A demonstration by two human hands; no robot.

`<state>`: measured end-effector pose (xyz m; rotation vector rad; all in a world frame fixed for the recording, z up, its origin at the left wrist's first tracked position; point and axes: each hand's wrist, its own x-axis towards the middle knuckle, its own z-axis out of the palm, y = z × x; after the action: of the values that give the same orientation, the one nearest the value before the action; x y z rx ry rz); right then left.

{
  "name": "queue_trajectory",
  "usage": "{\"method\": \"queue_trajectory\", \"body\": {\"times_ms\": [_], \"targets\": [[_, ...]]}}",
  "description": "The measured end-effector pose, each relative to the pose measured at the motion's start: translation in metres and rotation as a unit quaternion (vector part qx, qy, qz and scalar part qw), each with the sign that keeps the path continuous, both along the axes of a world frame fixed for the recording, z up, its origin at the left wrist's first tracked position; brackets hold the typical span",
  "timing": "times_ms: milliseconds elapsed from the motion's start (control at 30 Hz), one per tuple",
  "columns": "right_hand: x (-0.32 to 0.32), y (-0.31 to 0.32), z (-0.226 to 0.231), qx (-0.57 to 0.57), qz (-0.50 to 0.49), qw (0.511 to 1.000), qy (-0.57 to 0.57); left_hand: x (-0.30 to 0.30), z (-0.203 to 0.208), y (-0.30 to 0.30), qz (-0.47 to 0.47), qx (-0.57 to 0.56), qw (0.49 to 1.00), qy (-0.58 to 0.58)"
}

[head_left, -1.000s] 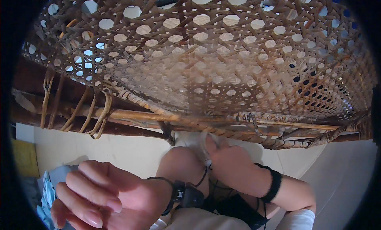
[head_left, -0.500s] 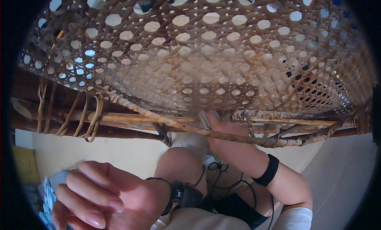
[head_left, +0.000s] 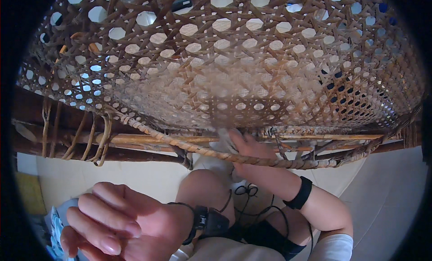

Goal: Cleaning a wicker chair with a cloth

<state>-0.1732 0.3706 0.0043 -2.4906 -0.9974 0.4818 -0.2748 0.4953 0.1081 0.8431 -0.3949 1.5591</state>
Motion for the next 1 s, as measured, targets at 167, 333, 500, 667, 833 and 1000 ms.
{"method": "queue_trajectory", "body": {"times_ms": [167,333,500,667,833,1000], "targets": [[0.005,-0.027,-0.013,0.041,-0.01,0.998,0.054,0.0,-0.003,0.003,0.014,0.005,1.0,0.006],[-0.004,-0.061,-0.01,0.301,0.012,0.909,0.287,-0.003,-0.001,0.003,0.005,-0.003,1.0,0.013],[-0.013,-0.066,-0.015,0.304,-0.018,0.896,0.323,-0.003,-0.003,0.002,0.02,-0.005,1.0,0.023],[-0.008,-0.055,-0.046,0.027,-0.076,0.989,-0.124,-0.002,-0.006,0.002,-0.031,0.003,1.0,0.002],[-0.011,-0.049,-0.037,-0.139,-0.025,0.969,-0.2,0.0,-0.006,-0.001,-0.06,0.008,0.998,0.008],[-0.017,-0.066,-0.035,-0.163,0.073,0.968,-0.176,0.007,-0.002,-0.01,0.015,0.002,1.0,0.023]]}}
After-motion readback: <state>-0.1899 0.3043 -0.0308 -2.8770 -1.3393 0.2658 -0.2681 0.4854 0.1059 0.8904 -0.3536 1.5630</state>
